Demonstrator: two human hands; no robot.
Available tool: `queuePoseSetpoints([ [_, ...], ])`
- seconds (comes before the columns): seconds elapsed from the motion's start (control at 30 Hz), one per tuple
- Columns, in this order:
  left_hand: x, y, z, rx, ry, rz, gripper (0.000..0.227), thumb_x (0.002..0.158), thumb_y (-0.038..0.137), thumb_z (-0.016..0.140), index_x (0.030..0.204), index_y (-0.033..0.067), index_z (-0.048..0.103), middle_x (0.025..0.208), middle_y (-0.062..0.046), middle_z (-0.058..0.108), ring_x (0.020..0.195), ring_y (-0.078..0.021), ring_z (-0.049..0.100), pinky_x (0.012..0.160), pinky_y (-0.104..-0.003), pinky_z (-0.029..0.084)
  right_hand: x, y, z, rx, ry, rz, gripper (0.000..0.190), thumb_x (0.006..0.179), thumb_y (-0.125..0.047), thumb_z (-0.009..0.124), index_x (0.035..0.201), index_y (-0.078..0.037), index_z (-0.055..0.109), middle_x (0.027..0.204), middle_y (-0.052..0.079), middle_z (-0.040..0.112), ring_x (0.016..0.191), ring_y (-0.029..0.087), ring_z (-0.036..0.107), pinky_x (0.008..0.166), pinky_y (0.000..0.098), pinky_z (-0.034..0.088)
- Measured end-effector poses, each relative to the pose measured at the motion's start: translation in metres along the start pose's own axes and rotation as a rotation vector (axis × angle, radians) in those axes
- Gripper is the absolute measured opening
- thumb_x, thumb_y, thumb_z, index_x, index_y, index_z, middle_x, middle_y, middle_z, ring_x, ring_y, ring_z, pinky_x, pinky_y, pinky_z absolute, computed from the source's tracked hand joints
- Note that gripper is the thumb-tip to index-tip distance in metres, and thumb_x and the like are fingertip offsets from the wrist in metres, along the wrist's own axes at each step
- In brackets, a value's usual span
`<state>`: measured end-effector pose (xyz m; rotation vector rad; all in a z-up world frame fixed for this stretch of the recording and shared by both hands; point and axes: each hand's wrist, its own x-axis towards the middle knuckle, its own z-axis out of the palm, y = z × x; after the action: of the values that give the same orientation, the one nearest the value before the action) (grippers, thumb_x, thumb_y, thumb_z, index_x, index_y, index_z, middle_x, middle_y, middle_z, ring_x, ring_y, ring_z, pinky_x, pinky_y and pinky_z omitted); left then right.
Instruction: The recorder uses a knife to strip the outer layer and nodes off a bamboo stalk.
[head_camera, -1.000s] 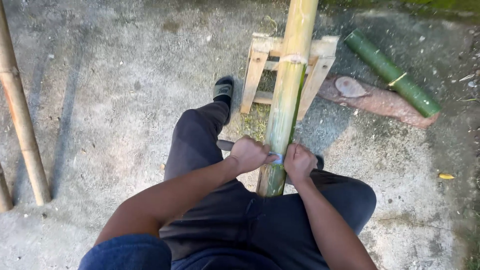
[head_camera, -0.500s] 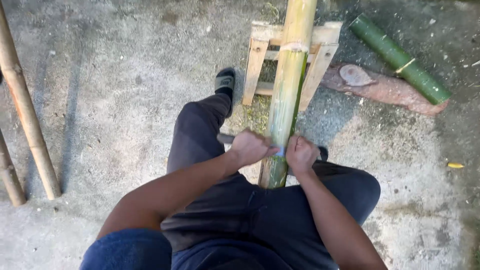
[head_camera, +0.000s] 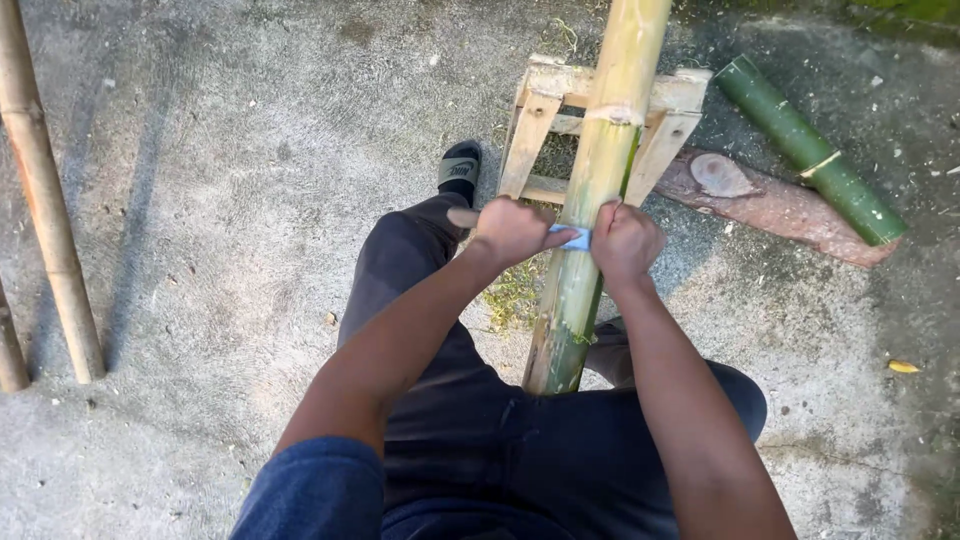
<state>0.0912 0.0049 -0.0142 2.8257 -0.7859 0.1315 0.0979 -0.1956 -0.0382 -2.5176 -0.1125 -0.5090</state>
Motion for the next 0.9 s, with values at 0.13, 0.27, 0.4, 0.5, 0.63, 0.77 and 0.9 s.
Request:
queuePoseSetpoints([
  [0.13,0.006,-0.006,0.007,0.000,0.048,-0.007,0.064,0.095,0.069,0.049,0.063,0.0174,0.069,0.055,-0.004,0.066,0.046,-0.0239,0.065,0.048,-0.039,0.052,0.006,0.000,0.000,-0.070,0.057,-0.096,0.043,0.100,-0.015,0.060,0.059,-0.005,0.062,0.060,0.017,0.062,0.047,0.035,0.058,0.052,0.0480,0.047],
  [0.27,-0.017,0.005,0.000,-0.030,0.049,0.021,0.064,0.097,0.068,0.049,0.066,0.0154,0.070,0.055,-0.004,0.065,0.045,-0.0234,0.065,0.046,-0.040,0.051,-0.017,-0.006,-0.012,-0.117,0.071,-0.147,0.039,0.101,-0.015,0.061,0.063,-0.005,0.063,0.062,0.017,0.062,0.049,0.034,0.059,0.052,0.0476,0.048],
  [0.4,-0.053,0.022,-0.001,-0.052,0.004,0.041,0.062,0.097,0.066,0.050,0.070,0.0144,0.070,0.054,-0.005,0.064,0.044,-0.0227,0.064,0.042,-0.040,0.049,-0.051,-0.014,-0.026,-0.060,0.017,-0.157,0.039,0.101,-0.013,0.060,0.062,-0.004,0.060,0.062,0.015,0.061,0.048,0.031,0.058,0.050,0.0441,0.047],
  [0.5,-0.048,0.018,0.006,-0.036,-0.014,0.057,0.061,0.099,0.064,0.049,0.071,0.0136,0.070,0.052,-0.004,0.063,0.043,-0.0221,0.064,0.042,-0.039,0.049,-0.052,-0.013,-0.025,-0.030,0.030,-0.121,0.042,0.100,-0.012,0.060,0.059,-0.004,0.058,0.059,0.014,0.061,0.046,0.031,0.058,0.047,0.0430,0.045],
  [0.63,-0.007,-0.003,0.008,-0.008,0.020,0.048,0.064,0.101,0.064,0.047,0.066,0.0152,0.068,0.056,-0.002,0.064,0.046,-0.0219,0.065,0.047,-0.038,0.050,-0.004,0.000,-0.004,-0.131,0.047,-0.146,0.043,0.102,-0.015,0.062,0.061,-0.005,0.061,0.059,0.015,0.060,0.047,0.032,0.057,0.051,0.0468,0.046],
  [0.77,0.028,-0.022,0.011,0.028,0.117,0.013,0.065,0.097,0.069,0.045,0.066,0.0169,0.068,0.055,-0.004,0.065,0.047,-0.0227,0.066,0.048,-0.039,0.052,0.035,-0.002,0.005,-0.150,0.139,-0.188,0.039,0.102,-0.017,0.061,0.064,-0.007,0.063,0.064,0.015,0.062,0.051,0.033,0.059,0.053,0.0476,0.048],
  [0.9,0.002,-0.010,0.006,-0.055,-0.038,0.021,0.063,0.100,0.066,0.044,0.070,0.0148,0.068,0.052,-0.003,0.065,0.043,-0.0225,0.065,0.045,-0.041,0.051,0.003,0.003,-0.001,-0.176,0.016,-0.121,0.040,0.103,-0.016,0.059,0.063,-0.008,0.062,0.061,0.013,0.061,0.048,0.032,0.058,0.050,0.0471,0.047],
])
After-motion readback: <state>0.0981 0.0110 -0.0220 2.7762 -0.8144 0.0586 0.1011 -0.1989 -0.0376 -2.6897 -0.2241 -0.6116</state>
